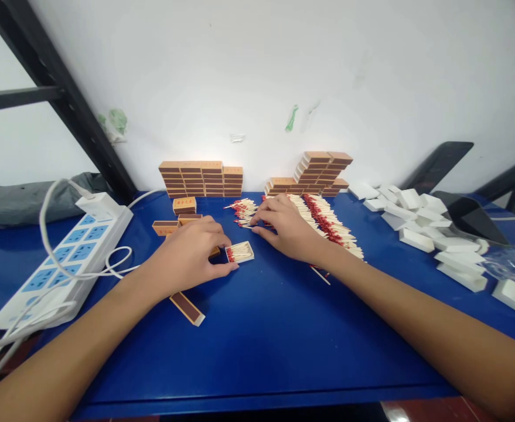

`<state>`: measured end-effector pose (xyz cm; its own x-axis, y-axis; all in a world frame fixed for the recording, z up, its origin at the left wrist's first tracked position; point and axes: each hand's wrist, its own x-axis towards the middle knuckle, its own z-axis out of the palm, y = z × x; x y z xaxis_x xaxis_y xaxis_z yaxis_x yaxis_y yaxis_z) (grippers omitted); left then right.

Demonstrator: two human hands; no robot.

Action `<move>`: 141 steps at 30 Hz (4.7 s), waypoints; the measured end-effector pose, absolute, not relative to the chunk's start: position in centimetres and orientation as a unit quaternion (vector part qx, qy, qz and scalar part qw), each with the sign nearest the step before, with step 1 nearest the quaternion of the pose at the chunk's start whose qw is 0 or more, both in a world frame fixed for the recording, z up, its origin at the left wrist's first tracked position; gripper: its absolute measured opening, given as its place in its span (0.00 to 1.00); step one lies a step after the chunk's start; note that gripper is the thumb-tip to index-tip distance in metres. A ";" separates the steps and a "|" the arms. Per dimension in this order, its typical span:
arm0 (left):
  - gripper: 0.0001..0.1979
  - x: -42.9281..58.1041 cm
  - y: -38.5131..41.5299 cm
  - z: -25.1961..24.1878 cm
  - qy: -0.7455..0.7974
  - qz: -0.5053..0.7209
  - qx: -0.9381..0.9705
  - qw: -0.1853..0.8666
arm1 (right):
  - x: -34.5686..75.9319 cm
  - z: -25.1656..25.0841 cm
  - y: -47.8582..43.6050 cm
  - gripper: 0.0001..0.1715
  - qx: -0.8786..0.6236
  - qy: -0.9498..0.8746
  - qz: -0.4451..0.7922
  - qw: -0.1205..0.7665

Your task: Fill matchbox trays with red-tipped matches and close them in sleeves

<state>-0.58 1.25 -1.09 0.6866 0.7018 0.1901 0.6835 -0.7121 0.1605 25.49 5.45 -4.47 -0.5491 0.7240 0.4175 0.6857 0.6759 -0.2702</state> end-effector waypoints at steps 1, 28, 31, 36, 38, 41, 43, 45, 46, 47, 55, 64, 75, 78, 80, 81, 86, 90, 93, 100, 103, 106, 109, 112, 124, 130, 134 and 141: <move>0.15 -0.6 1.3 -1.1 0.378 0.119 0.917 0.038 | 25.5 -4.6 5.6 0.05 -0.402 -0.880 0.034 0.249; 0.13 -0.7 1.3 -1.1 0.364 0.128 0.922 0.041 | 23.6 -2.4 0.5 0.08 -0.313 -0.928 0.064 0.192; 0.14 -0.7 1.3 -1.1 0.362 0.126 0.923 0.040 | 23.5 -2.5 0.6 0.07 -0.315 -0.920 0.095 0.212; 0.14 -0.7 1.3 -1.0 0.363 0.126 0.922 0.046 | 24.2 -2.7 1.3 0.03 -0.315 -0.908 0.147 0.233; 0.13 -0.6 1.2 -1.0 0.370 0.125 0.919 0.048 | 24.6 -2.7 1.7 0.02 -0.317 -0.906 0.151 0.237; 0.12 -0.6 1.1 -0.9 0.379 0.123 0.916 0.052 | 25.0 -2.6 2.0 0.03 -0.319 -0.904 0.151 0.240; 0.12 -0.5 1.1 -0.9 0.380 0.121 0.915 0.055 | 24.8 -2.7 1.9 0.03 -0.323 -0.904 0.151 0.237; 0.12 -0.6 1.1 -0.9 0.377 0.118 0.917 0.054 | 24.6 -2.7 1.7 0.04 -0.326 -0.904 0.148 0.234; 0.13 -0.6 1.2 -0.9 0.376 0.117 0.918 0.052 | 24.4 -2.7 1.6 0.04 -0.327 -0.904 0.147 0.234; 0.13 -0.6 1.2 -0.9 0.375 0.117 0.918 0.050 | 24.3 -2.7 1.5 0.04 -0.326 -0.904 0.146 0.237; 0.14 -0.5 1.1 -0.8 0.370 0.116 0.921 0.046 | 23.6 -3.0 1.5 0.05 -0.314 -0.904 0.109 0.269; 0.14 -0.6 1.2 -0.9 0.370 0.117 0.920 0.047 | 23.9 -2.3 1.1 0.14 -0.277 -0.926 0.092 0.240; 0.14 -0.6 1.3 -1.0 0.366 0.122 0.922 0.044 | 23.8 -2.5 1.3 0.09 -0.300 -0.916 0.089 0.253; 0.13 -0.5 1.2 -0.9 0.368 0.117 0.921 0.044 | 23.6 -2.5 1.3 0.07 -0.311 -0.912 0.087 0.253; 0.14 -0.5 1.2 -0.9 0.370 0.112 0.921 0.045 | 23.5 -2.6 1.2 0.06 -0.309 -0.912 0.086 0.257; 0.14 -0.5 1.2 -0.9 0.371 0.111 0.921 0.047 | 23.5 -2.7 1.2 0.06 -0.305 -0.912 0.086 0.260; 0.14 -0.6 1.3 -0.9 0.369 0.117 0.920 0.056 | 23.5 -3.0 1.4 0.03 -0.286 -0.916 0.092 0.268; 0.14 -0.5 1.2 -0.9 0.372 0.114 0.919 0.057 | 23.4 -3.0 1.3 0.02 -0.295 -0.913 0.084 0.268; 0.14 -0.6 1.3 -1.0 0.370 0.114 0.920 0.056 | 23.2 -3.0 1.3 0.01 -0.306 -0.908 0.086 0.271; 0.23 -2.0 1.8 0.3 0.378 0.153 0.912 0.046 | 24.1 -2.6 1.3 0.06 -0.338 -0.895 0.121 0.265; 0.22 -2.8 2.0 1.2 0.389 0.143 0.909 0.035 | 24.3 -2.4 1.1 0.17 -0.331 -0.902 0.136 0.242; 0.22 -3.1 1.9 1.6 0.405 0.128 0.905 0.017 | 24.1 -2.5 0.8 0.23 -0.330 -0.904 0.149 0.226; 0.19 -3.1 1.8 1.8 0.425 0.095 0.900 0.001 | 24.0 -2.7 0.8 0.16 -0.337 -0.905 0.147 0.216; 0.16 -2.9 1.7 1.9 0.441 0.064 0.895 0.001 | 24.1 -2.7 1.0 0.11 -0.344 -0.900 0.134 0.232; 0.15 -2.4 1.9 0.1 0.397 0.122 0.908 0.047 | 24.6 -3.4 1.1 0.13 -0.370 -0.871 0.122 0.299; 0.18 -2.2 2.1 -0.3 0.397 0.172 0.900 0.051 | 24.6 -3.0 0.9 0.13 -0.365 -0.871 0.117 0.308; 0.16 -2.4 2.3 -0.2 0.402 0.172 0.897 0.060 | 24.7 -2.6 1.0 0.12 -0.343 -0.877 0.141 0.304; 0.16 -2.4 2.2 0.2 0.425 0.167 0.889 0.045 | 25.3 -2.3 1.5 0.11 -0.318 -0.881 0.189 0.297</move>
<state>-2.40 2.21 0.18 0.5831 0.7701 0.2587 0.7398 -0.6349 0.2227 25.33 1.52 -2.31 -0.6221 0.6716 0.4024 0.4477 0.7269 -0.5208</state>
